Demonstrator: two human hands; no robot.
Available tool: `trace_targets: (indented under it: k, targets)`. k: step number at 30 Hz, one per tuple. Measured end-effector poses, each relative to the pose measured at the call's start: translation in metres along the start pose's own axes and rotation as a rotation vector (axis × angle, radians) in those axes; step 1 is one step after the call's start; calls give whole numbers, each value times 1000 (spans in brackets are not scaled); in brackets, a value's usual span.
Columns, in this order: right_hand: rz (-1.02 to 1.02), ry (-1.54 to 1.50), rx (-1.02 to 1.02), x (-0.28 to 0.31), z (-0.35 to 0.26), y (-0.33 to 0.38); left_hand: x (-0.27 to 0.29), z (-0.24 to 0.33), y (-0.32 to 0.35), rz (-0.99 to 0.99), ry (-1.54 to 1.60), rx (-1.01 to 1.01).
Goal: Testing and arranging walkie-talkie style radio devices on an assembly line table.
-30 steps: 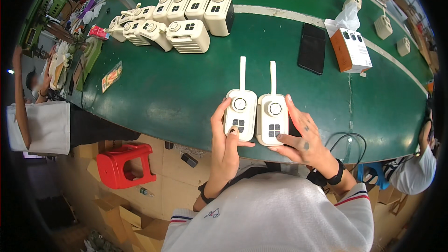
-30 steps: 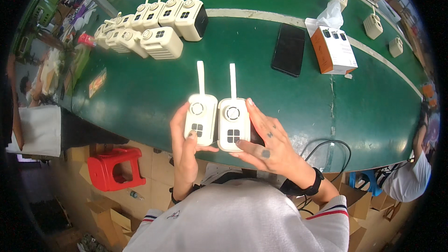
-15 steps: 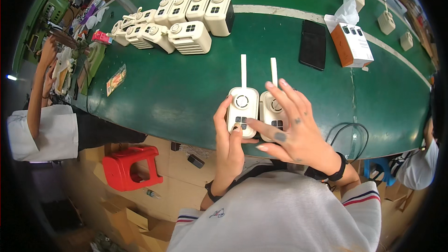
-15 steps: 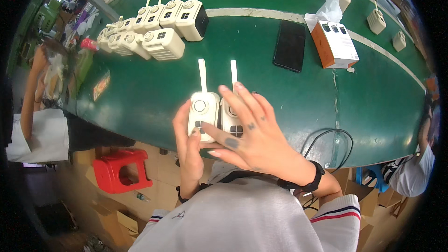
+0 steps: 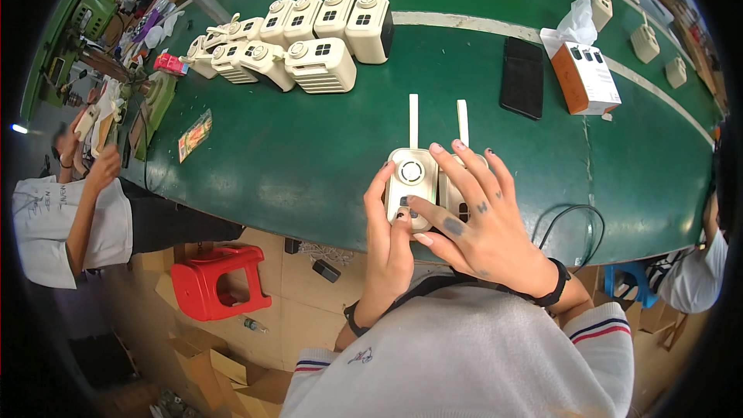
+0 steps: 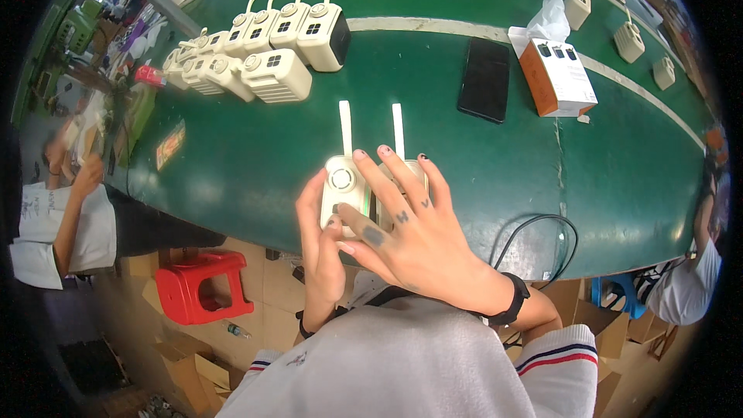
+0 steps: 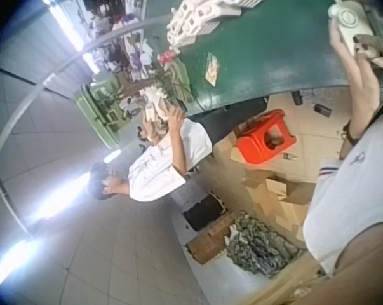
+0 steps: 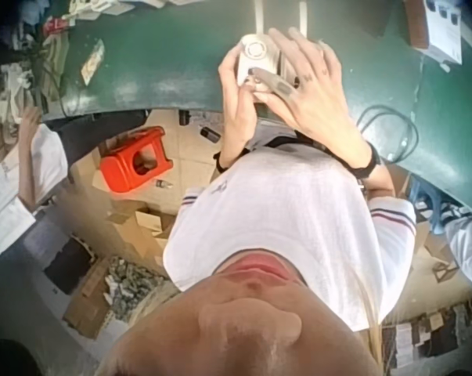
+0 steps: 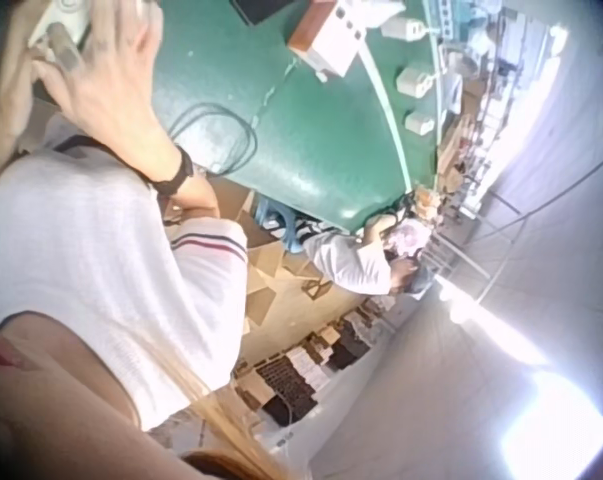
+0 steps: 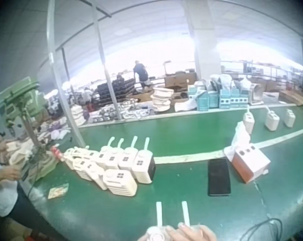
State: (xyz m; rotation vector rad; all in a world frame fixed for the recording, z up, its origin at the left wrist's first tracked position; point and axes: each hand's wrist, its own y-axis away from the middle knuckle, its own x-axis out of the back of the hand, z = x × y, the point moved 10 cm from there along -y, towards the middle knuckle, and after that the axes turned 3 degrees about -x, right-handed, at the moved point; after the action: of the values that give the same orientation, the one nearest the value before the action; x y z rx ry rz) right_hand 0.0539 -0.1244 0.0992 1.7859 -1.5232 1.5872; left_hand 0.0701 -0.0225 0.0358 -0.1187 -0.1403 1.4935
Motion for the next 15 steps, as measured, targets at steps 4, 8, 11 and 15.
trace_targets:
  k: [4, 8, 11, 15]
  targets:
    - [10, 17, 13, 1, 2, 4, -2, 1, 1, -4, -6, -6]
    - [13, -30, 7, -1, 3, 5, -2, -4, 2, -3, 51, 15]
    - [67, -60, 35, 4, 5, 9, -2, -4, 3, -21, 6, -14]
    - [61, -43, 54, 3, 3, 13, -5, 1, 4, 6, 91, 44]
